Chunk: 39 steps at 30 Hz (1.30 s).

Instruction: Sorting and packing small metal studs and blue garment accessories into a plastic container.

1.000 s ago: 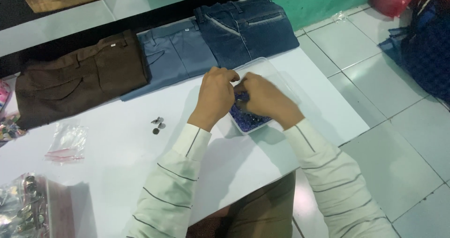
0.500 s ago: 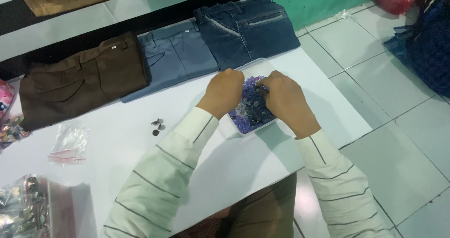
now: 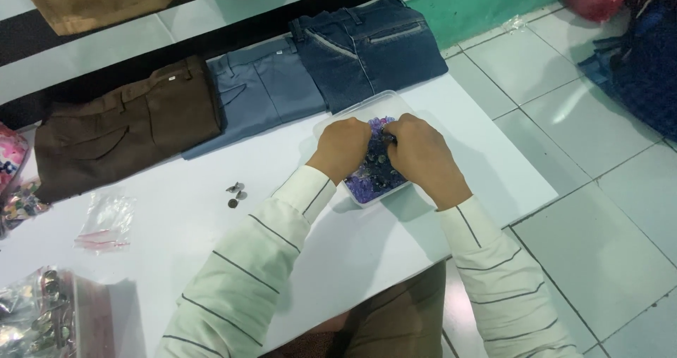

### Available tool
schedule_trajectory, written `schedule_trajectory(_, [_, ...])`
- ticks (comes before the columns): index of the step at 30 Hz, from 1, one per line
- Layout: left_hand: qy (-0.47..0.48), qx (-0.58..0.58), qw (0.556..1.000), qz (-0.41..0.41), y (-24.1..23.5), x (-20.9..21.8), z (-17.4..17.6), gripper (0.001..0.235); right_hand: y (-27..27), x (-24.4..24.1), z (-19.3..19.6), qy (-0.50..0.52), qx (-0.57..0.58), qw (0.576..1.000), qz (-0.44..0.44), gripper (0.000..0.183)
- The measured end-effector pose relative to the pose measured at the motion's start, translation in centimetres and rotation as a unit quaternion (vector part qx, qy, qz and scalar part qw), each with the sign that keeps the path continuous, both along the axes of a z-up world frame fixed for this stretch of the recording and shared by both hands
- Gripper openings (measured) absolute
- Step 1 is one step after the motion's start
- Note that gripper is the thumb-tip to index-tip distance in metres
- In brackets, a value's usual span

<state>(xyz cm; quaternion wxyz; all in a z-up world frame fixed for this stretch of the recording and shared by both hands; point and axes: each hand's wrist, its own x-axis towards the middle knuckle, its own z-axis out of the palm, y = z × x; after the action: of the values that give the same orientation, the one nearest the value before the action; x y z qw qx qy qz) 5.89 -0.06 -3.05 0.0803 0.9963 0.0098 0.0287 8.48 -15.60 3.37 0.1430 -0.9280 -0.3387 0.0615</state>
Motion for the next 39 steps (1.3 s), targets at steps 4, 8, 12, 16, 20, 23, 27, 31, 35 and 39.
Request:
schedule_trajectory(4, [0.023,-0.035,0.999,0.002,0.0,-0.7,2.5,0.011,0.0,0.2,0.0,0.005,0.004,1.0,-0.002,0.034])
schedule_trajectory(8, [0.052,-0.244,0.968,0.004,0.5,-3.2,7.2,0.02,0.2,-1.4,2.8,0.087,0.097,0.991,0.003,0.036])
schedule_trajectory(12, [0.035,-0.276,0.961,0.011,1.0,-3.4,7.0,0.024,0.2,-2.1,4.2,0.136,0.096,0.986,-0.01,0.036])
schedule_trajectory(16, [0.017,-0.226,0.974,0.015,0.9,-2.4,4.8,0.024,0.2,-0.9,2.8,0.08,0.014,0.997,-0.019,0.033])
schedule_trajectory(20, [0.035,-0.204,0.978,0.02,0.0,-2.3,4.8,0.022,0.1,-1.4,2.8,0.086,-0.124,0.988,-0.03,0.021])
schedule_trajectory(23, [0.039,-0.171,0.984,0.025,0.6,-1.4,3.7,0.02,0.7,-0.2,0.6,0.072,-0.142,0.987,-0.025,0.018])
schedule_trajectory(27, [0.02,-0.113,0.992,0.054,1.4,-1.8,4.0,0.014,1.5,0.9,-0.7,0.046,-0.133,0.99,-0.006,0.018])
schedule_trajectory(31, [0.035,-0.155,0.986,0.049,2.1,-2.3,3.9,0.025,1.5,-0.8,3.4,0.103,-0.05,0.993,-0.016,0.029])
schedule_trajectory(35, [0.019,-0.293,0.954,0.054,1.9,-3.6,6.3,0.027,1.2,-1.6,5.1,0.164,0.05,0.985,-0.025,0.036])
schedule_trajectory(39, [0.005,-0.359,0.931,0.062,1.2,-5.1,8.1,0.029,1.0,-1.8,4.8,0.189,0.074,0.979,-0.025,0.042])
